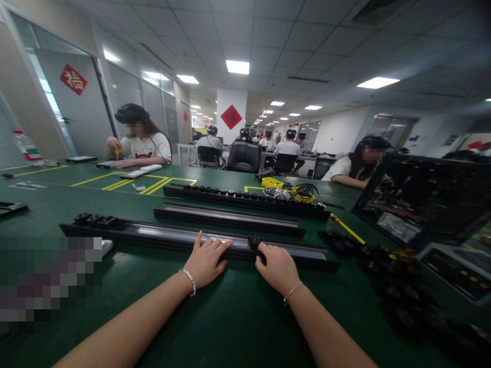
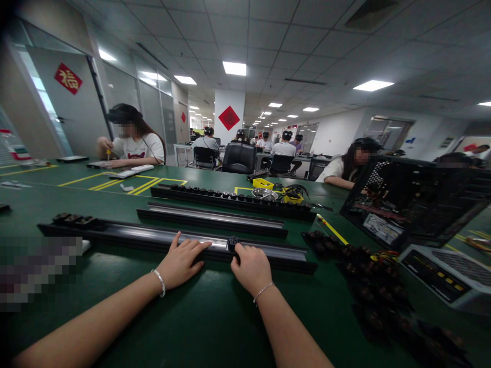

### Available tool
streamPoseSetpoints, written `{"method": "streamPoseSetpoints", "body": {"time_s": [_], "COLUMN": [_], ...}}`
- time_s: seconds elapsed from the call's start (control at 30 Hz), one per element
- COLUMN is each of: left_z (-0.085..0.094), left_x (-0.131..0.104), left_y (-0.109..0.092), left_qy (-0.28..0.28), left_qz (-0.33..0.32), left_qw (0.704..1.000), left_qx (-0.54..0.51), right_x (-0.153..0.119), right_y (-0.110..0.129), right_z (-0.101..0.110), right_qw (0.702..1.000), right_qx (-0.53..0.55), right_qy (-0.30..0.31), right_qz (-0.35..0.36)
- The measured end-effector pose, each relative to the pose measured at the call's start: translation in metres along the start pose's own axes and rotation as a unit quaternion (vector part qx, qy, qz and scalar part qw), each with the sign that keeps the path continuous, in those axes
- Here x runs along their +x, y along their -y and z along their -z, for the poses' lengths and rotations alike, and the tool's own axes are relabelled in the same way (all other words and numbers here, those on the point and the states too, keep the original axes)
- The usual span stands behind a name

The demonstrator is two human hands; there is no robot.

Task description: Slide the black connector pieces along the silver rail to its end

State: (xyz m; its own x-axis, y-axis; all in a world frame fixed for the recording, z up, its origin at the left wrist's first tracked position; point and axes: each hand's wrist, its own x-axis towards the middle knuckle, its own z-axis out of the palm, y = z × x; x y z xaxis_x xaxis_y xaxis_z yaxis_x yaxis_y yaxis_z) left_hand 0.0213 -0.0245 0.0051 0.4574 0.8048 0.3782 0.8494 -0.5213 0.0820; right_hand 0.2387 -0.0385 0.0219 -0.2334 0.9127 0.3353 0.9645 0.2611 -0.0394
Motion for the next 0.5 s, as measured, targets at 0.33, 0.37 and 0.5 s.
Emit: {"method": "streamPoseSetpoints", "body": {"time_s": [0.33,0.37,0.5], "left_z": [-0.0002,0.0000,0.0002], "left_x": [0.0012,0.0012,0.0009], "left_y": [-0.0001,-0.0001,0.0001], "left_qy": [0.004,0.004,0.003], "left_qz": [0.003,0.004,0.002], "left_qw": [1.000,1.000,1.000], "left_qx": [-0.004,-0.004,-0.002], "right_x": [0.0000,-0.0001,-0.0006], "right_y": [0.0005,0.0005,0.0001], "right_z": [0.0006,0.0008,0.0003], "right_qw": [1.000,1.000,1.000], "right_qx": [0.002,0.002,0.004], "right_qy": [-0.003,-0.005,-0.014], "right_qz": [-0.006,-0.005,-0.004]}}
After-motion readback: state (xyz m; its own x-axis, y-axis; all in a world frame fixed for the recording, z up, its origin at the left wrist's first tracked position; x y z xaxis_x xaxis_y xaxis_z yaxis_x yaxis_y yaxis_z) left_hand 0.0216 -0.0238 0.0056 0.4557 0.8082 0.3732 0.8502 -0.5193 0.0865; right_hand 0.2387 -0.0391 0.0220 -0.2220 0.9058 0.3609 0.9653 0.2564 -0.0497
